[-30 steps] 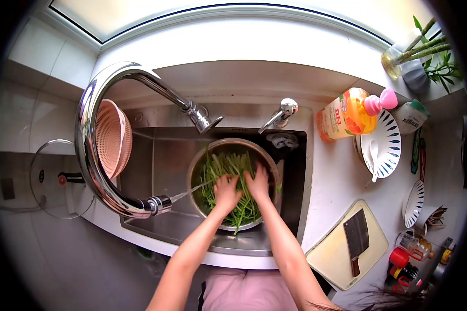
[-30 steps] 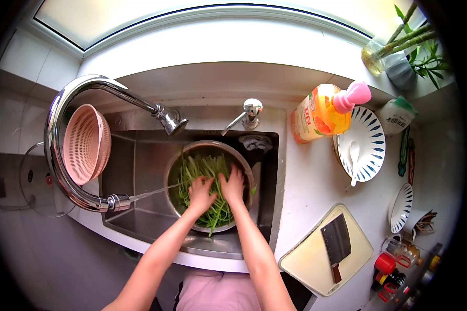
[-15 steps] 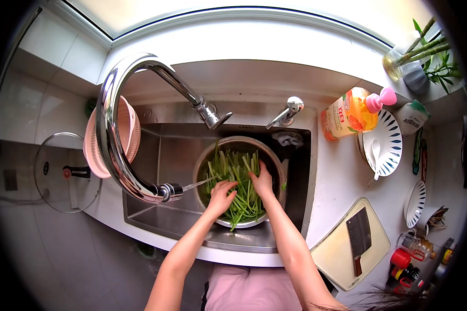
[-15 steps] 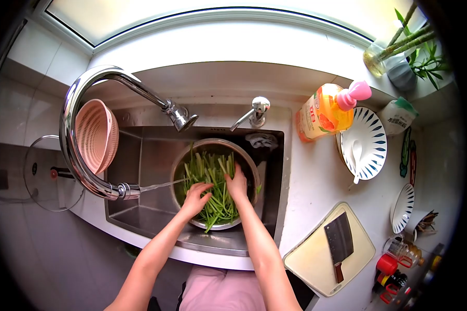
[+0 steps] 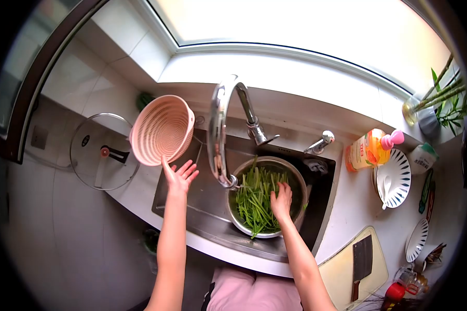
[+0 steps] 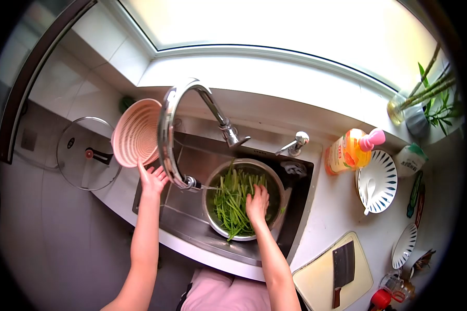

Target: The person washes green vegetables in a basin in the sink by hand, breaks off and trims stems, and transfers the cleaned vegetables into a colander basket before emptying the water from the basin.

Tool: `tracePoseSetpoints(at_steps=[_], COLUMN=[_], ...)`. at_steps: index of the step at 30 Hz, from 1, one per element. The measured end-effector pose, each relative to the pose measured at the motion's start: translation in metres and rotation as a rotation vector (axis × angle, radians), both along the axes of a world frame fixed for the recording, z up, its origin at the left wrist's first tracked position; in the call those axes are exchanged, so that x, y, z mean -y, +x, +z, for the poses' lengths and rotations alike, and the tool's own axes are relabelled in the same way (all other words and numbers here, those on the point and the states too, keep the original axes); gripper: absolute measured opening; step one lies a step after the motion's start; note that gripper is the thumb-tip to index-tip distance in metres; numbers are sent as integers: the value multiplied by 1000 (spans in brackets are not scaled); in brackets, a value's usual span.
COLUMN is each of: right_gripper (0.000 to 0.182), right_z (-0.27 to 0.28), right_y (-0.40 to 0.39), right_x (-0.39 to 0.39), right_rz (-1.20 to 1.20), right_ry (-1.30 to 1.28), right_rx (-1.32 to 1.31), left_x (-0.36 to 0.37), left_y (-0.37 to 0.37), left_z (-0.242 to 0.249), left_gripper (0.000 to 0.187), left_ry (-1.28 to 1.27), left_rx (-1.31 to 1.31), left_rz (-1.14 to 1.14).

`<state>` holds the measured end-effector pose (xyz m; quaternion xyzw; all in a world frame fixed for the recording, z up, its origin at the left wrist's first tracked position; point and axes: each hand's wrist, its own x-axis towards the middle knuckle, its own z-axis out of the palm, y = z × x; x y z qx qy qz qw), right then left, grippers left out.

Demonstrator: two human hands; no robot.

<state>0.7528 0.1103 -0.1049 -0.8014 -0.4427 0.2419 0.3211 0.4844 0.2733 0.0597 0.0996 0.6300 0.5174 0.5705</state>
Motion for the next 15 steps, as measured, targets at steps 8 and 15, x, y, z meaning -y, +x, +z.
tracePoseSetpoints(at_steps=[8, 15], right_gripper=[45, 44], right_z=[-30, -32], right_y=[31, 39], right_x=[-7, 8], right_rz=[-46, -108], right_ry=[-69, -125], right_rx=[112, 73], left_x=[49, 137], left_y=[-7, 50], left_z=[-49, -112], left_gripper=[32, 25], left_ry=[149, -107], left_rx=[284, 523], left_rz=[69, 166])
